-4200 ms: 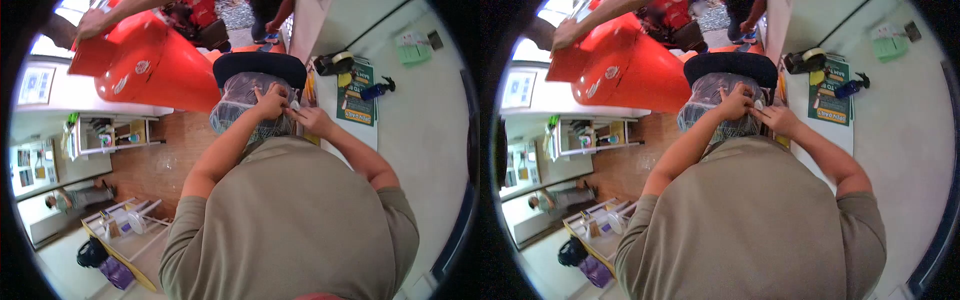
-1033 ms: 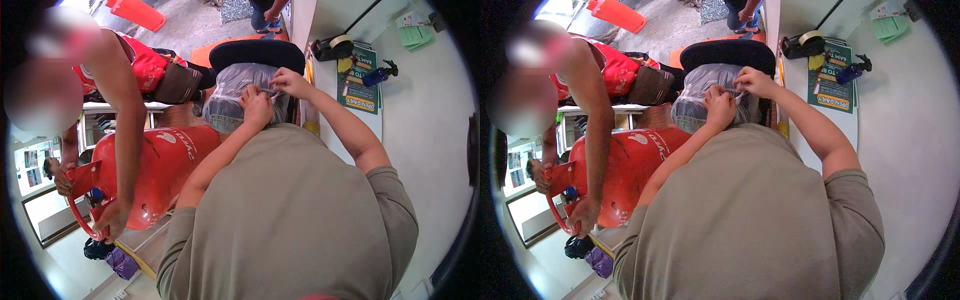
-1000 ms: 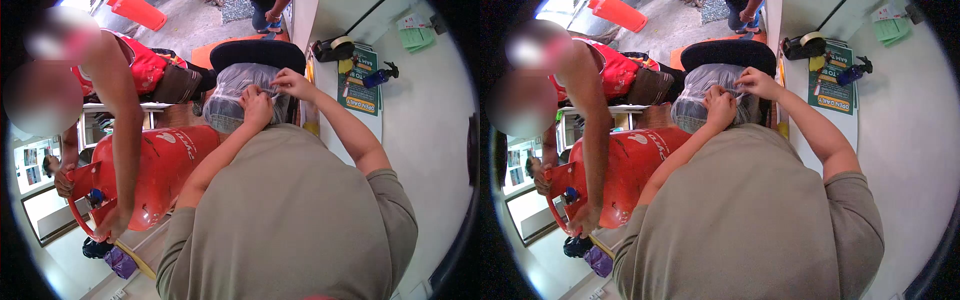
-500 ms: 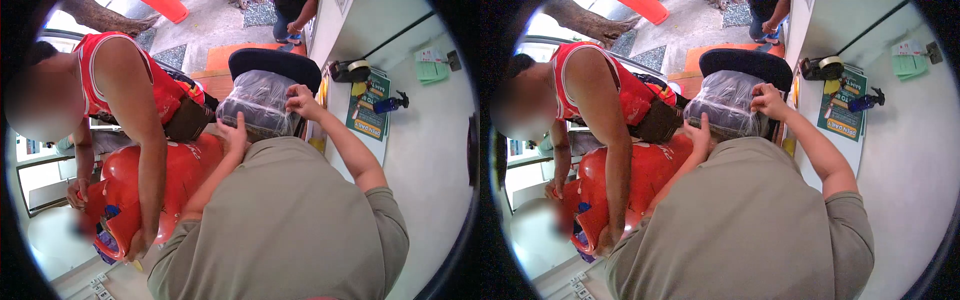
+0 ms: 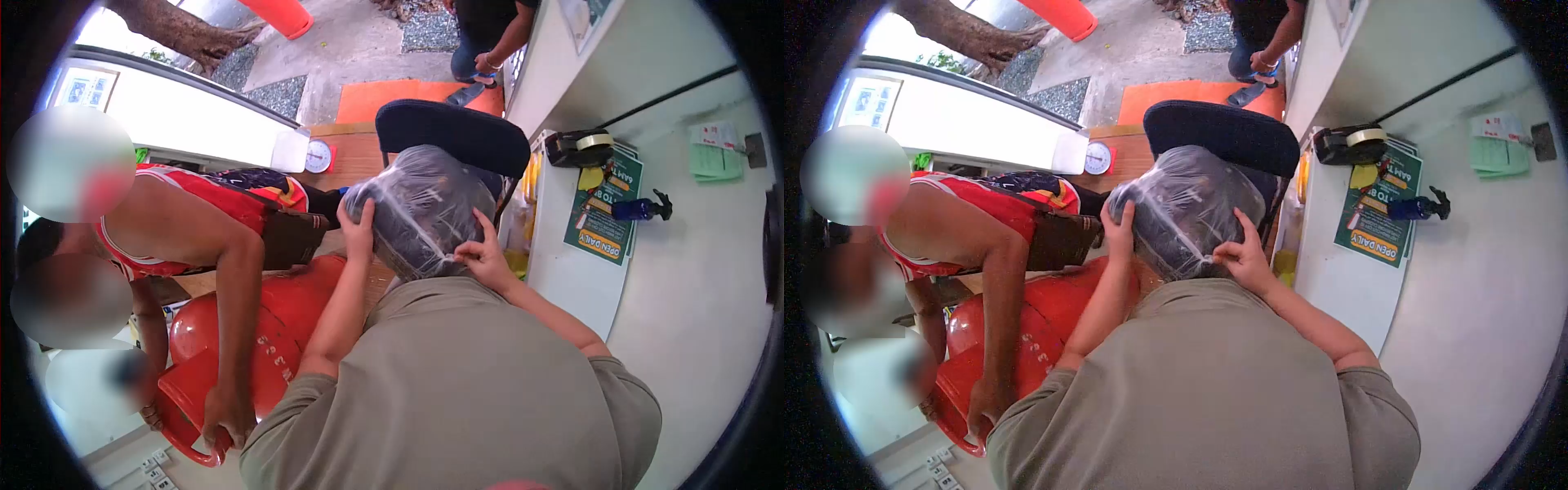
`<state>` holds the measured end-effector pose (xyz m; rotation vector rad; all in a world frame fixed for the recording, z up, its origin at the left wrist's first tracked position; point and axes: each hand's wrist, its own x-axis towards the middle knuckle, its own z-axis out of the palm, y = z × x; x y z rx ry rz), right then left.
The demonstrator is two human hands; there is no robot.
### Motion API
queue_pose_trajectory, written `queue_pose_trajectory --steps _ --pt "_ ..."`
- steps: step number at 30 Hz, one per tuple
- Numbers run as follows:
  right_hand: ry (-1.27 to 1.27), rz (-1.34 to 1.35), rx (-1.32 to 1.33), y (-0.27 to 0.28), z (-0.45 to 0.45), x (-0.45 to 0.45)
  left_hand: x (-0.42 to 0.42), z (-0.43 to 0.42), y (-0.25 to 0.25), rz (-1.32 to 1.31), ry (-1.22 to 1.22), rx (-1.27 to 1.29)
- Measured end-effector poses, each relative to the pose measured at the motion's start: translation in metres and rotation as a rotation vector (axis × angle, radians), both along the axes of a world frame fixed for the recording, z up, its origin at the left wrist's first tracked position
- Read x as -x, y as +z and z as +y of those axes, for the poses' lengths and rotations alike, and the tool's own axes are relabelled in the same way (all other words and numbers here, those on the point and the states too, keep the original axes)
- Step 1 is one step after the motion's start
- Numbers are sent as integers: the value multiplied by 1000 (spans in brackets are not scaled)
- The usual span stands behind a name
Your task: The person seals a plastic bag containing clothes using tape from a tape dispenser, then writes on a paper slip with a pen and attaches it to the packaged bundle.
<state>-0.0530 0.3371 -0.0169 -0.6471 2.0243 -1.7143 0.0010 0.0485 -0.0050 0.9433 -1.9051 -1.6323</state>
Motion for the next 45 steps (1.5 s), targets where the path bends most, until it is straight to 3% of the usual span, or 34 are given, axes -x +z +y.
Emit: queue_pose_trajectory --steps 1,3,4,6,9,13,15,20,24,27,30,33,35,38,45 --pt "-44 73 -74 -7 -1 -7 16 -6 6 42 -83 -47" --pt "-167 165 -226 -8 -5 -13 57 -25 1 7 -273 155" --pt "-240 182 -306 -1 -11 -6 78 -31 -15 -23 -265 344" --pt "-362 156 -371 -9 -23 3 113 -17 -2 -115 -246 365" --pt "-456 168 -360 -20 -16 20 119 12 17 152 -175 470" --pt "-437 364 -364 10 -16 10 43 70 60 300 -779 1053" --pt "-388 479 -333 28 -15 9 34 88 58 175 -853 1098" --pt "-352 409 -219 11 -16 15 27 95 56 101 -968 1137" --pt "-277 418 -182 10 -10 16 16 112 53 -72 -779 1132" --pt "-328 354 72 10 5 9 16 121 56 -216 -662 1023" --pt "-268 682 13 11 10 7 15 124 44 -243 -628 979" --pt "-192 820 -64 2 0 18 13 118 35 -213 -645 934" --pt "-206 642 -68 -3 -4 19 15 111 35 -158 -659 877" --pt "-183 508 -146 2 -7 26 9 108 49 79 -724 1021" --pt "-202 573 -290 2 -17 25 15 115 44 -172 -716 1215"
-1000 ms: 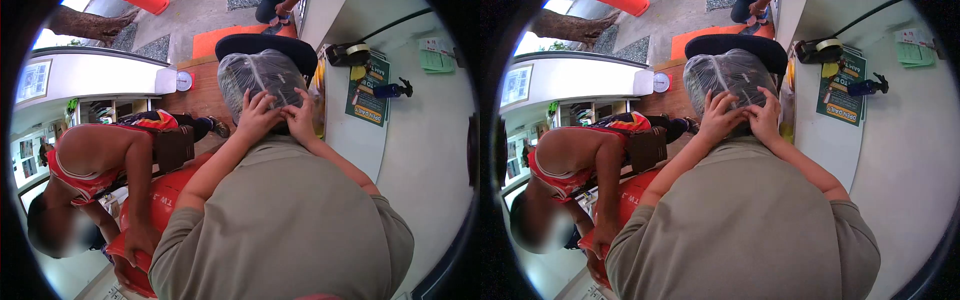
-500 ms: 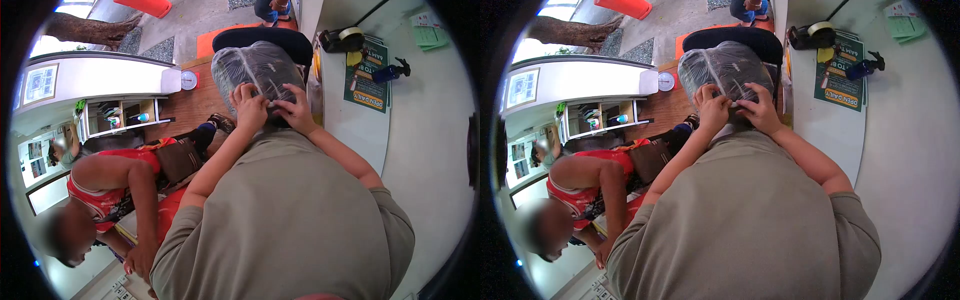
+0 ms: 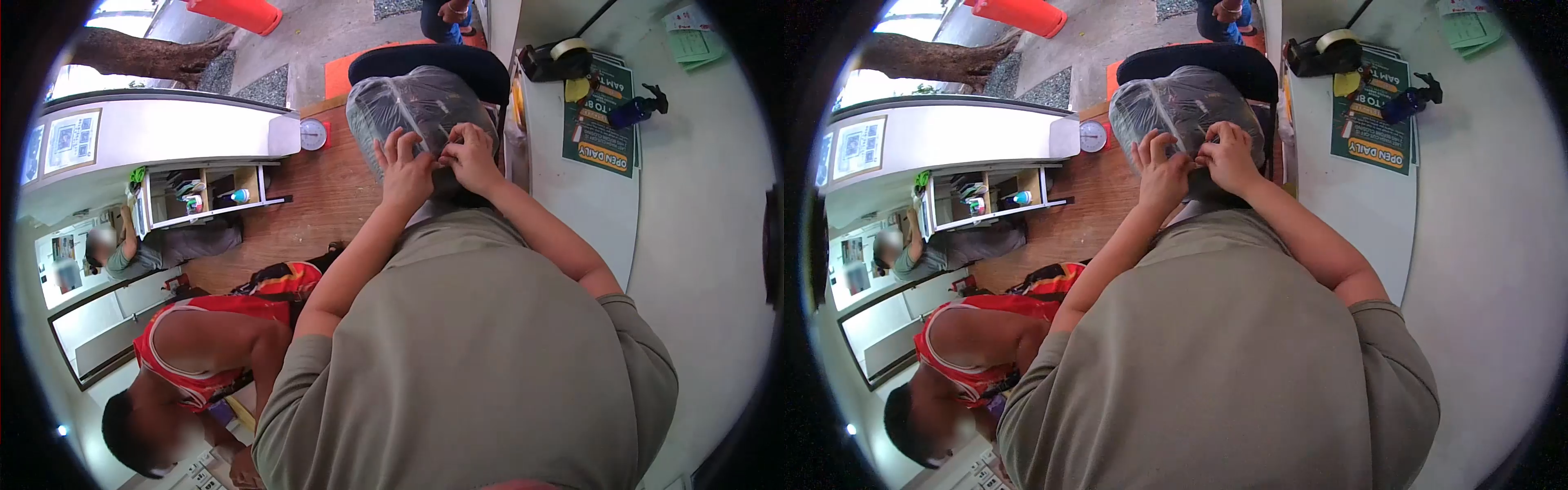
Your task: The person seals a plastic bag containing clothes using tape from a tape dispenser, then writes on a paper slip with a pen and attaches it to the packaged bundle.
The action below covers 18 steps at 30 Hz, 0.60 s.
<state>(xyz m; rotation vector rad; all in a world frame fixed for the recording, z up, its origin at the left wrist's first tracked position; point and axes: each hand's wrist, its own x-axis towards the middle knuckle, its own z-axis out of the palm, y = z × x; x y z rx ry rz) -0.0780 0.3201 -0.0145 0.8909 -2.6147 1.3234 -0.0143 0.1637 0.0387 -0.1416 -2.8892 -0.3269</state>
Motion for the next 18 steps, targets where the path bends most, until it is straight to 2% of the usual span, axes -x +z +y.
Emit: queue_pose_trajectory --steps 3,6,8,11,14,18 --pt "-3 -176 374 -1 7 -3 3 0 0 -15 23 -9" --pt "52 228 197 13 14 -4 3 2 -1 -31 26 -26" --pt "57 187 179 9 11 -5 2 3 2 -24 18 -35" --pt "49 78 146 0 9 0 -3 -9 -11 89 -32 -185" --pt "7 16 65 0 4 1 5 2 14 -100 235 -113" --pt "35 4 30 11 9 9 13 -4 14 -317 246 -19"
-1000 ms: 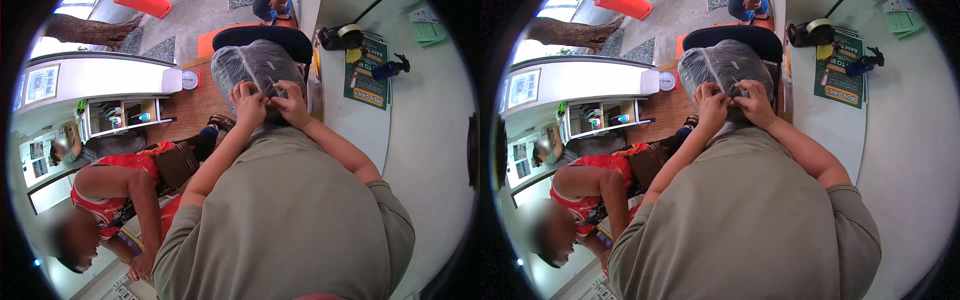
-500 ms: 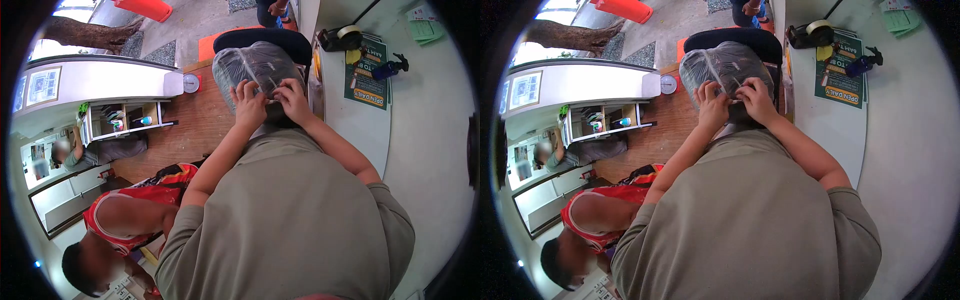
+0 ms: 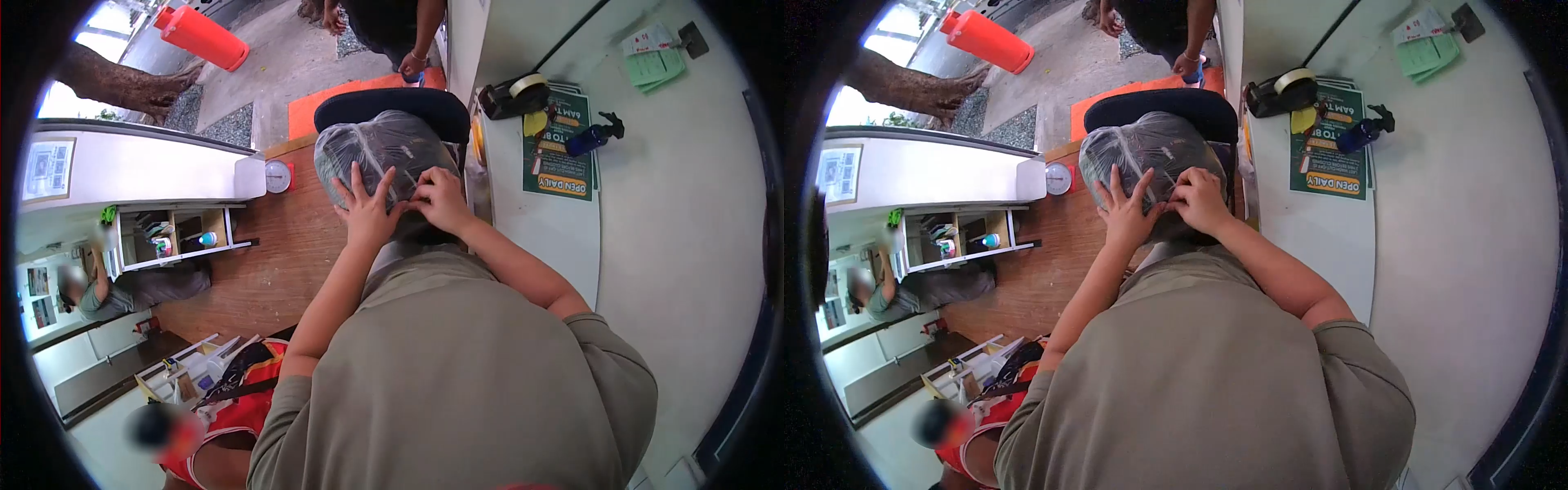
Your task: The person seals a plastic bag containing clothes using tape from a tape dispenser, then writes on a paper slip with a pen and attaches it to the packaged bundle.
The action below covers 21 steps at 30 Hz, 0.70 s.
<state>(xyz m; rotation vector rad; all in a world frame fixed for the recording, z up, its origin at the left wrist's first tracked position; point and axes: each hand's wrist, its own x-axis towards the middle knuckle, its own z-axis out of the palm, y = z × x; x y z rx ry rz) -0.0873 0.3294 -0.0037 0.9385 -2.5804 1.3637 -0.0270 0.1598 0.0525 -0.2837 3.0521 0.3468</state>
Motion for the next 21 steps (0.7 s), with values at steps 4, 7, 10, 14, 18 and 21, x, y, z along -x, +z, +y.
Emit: queue_pose_trajectory --steps 4,7,10,14,18,21 --pt "-491 -218 402 5 26 55 1 -1 -2 -9 22 -21" --pt "-940 -537 1031 -21 61 133 -2 -1 -4 20 10 -32" --pt "-976 -861 1063 -8 71 173 -3 -1 -4 35 -1 -31" --pt "-1099 -804 1466 -57 60 220 -5 -1 -5 32 -1 -31" --pt "-1245 -800 1397 -15 48 207 -6 -2 -4 26 -5 -25" --pt "-1274 -668 1279 -23 46 204 -4 -2 -2 15 -12 -23"
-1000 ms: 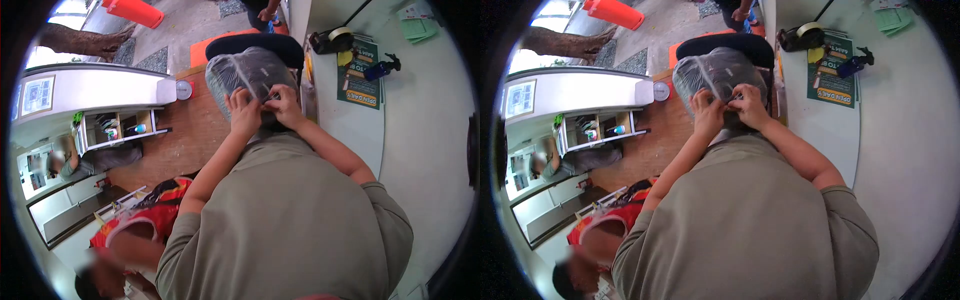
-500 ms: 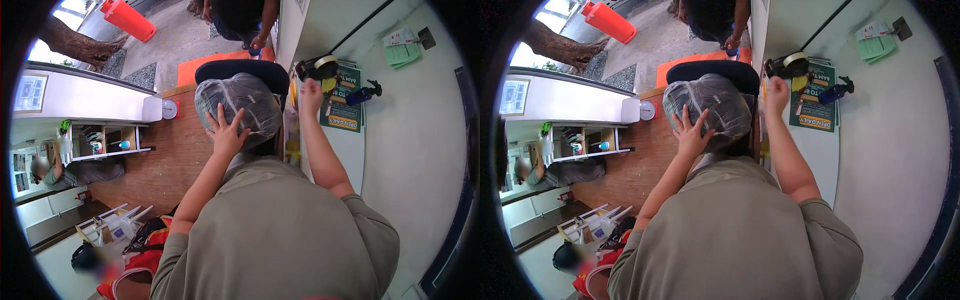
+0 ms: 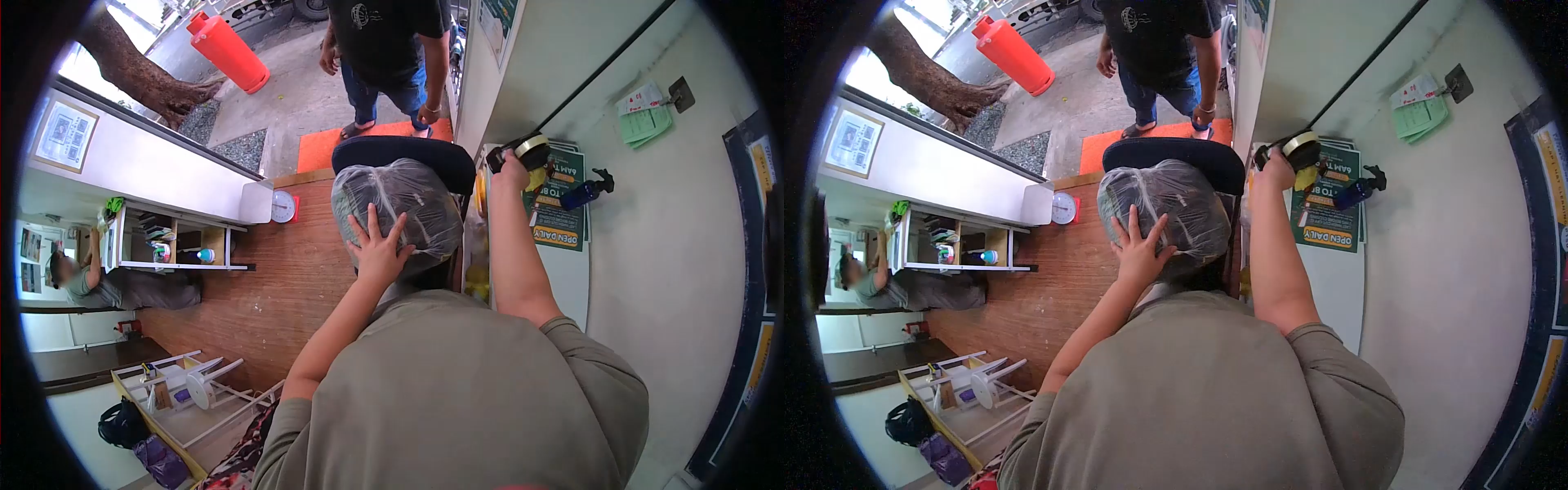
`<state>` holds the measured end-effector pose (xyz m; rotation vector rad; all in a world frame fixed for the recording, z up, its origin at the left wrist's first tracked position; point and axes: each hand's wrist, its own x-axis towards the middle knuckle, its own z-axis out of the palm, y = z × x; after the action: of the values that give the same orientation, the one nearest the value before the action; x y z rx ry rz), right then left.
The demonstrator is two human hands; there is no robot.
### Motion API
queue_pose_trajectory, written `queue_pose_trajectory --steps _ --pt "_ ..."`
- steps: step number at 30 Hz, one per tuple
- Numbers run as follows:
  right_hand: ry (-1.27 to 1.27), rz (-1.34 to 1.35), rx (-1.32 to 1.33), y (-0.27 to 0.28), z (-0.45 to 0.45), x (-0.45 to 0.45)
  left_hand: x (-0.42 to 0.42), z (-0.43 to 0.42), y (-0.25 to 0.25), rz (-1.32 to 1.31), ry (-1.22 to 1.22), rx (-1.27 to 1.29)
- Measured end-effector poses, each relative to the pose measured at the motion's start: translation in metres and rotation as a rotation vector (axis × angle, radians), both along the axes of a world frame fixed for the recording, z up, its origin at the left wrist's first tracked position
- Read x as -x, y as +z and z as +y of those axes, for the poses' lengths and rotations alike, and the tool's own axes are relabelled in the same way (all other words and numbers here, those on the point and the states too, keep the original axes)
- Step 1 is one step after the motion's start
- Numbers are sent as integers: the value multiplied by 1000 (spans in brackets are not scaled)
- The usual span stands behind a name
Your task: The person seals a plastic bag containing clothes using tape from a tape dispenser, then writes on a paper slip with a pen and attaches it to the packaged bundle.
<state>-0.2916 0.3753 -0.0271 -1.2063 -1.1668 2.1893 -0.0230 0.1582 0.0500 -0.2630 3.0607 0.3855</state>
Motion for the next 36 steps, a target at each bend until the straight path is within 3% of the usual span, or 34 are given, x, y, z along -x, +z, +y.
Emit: queue_pose_trajectory --steps 3,7,9,11,14,17,18,19,21,23,24,26,29,31,36 --pt "-7 150 -100 11 8 -3 -1 -1 0 -5 -3 1" --pt "106 43 226 46 11 -16 -1 0 1 -10 -10 12" --pt "125 113 444 36 -6 -27 0 0 1 -11 -12 5" --pt "175 139 476 38 -27 -46 0 -1 0 -7 -15 2" --pt "311 67 274 9 -35 -51 0 -1 -1 10 -27 12" --pt "287 -93 -174 -36 -33 -47 0 -1 -1 18 -37 25" --pt "331 -66 -356 -78 -20 -34 2 -2 -2 19 -34 16" --pt "411 -122 -528 -61 -14 -42 -1 -3 -3 11 -28 4" --pt "609 -150 -530 -52 3 -43 -1 -4 -4 -17 -23 -5" --pt "837 -209 -144 -40 11 -55 -4 -3 -3 -39 -8 -18" --pt "871 -258 -74 -39 9 -65 -3 -3 -1 -38 -2 -22" --pt "1243 -54 -480 -9 6 -97 1 -5 -2 -8 5 -10" --pt "1852 487 -1069 56 -13 -132 1 -7 -5 9 3 -26" --pt "2112 660 -1337 92 -26 -157 -3 -6 -8 16 8 -16" --pt "2309 1150 -1780 93 -61 -166 0 -6 -5 14 11 -7"
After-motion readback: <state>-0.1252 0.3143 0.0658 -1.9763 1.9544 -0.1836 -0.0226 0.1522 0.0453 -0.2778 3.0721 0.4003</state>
